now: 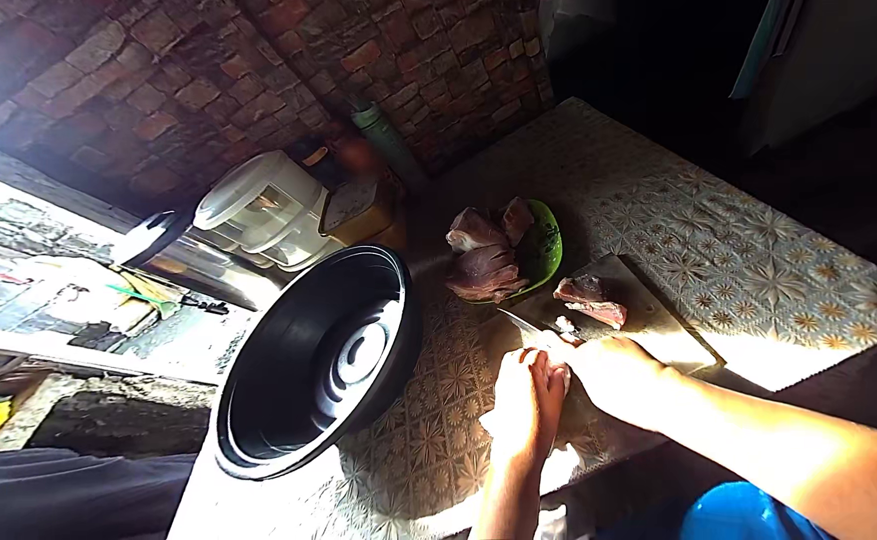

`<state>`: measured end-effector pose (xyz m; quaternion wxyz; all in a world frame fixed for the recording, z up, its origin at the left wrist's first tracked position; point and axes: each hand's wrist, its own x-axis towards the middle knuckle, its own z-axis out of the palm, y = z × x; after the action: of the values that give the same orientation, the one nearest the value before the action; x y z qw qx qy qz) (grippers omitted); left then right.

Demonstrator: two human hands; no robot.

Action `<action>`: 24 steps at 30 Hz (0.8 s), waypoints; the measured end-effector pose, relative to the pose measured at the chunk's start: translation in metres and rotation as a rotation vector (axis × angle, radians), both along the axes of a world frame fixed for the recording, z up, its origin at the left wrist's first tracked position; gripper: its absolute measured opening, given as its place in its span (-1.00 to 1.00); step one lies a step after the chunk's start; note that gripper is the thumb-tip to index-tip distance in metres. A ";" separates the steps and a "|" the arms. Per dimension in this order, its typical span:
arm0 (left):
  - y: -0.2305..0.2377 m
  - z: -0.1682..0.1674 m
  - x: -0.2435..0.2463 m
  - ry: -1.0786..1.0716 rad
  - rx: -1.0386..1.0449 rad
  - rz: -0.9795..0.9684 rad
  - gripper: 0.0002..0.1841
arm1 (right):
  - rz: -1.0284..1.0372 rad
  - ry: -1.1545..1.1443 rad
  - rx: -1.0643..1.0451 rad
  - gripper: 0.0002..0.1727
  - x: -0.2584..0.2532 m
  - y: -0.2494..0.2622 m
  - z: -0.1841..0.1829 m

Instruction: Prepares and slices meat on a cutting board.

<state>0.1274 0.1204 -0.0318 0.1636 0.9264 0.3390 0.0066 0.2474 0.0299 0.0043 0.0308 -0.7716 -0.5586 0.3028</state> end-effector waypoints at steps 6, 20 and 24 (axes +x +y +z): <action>-0.005 0.002 -0.002 0.007 -0.020 0.053 -0.67 | -0.012 -0.014 -0.075 -0.14 -0.006 -0.039 0.004; 0.000 0.004 -0.001 0.004 -0.023 0.026 -0.71 | -0.009 -0.004 -0.013 -0.30 -0.006 0.012 -0.004; -0.002 0.004 0.001 0.023 -0.021 0.077 -0.71 | -0.018 -0.004 -0.055 -0.19 -0.010 -0.021 0.000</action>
<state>0.1285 0.1182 -0.0280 0.1689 0.9109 0.3765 -0.0013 0.2371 0.0084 0.0040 0.0110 -0.7778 -0.5431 0.3161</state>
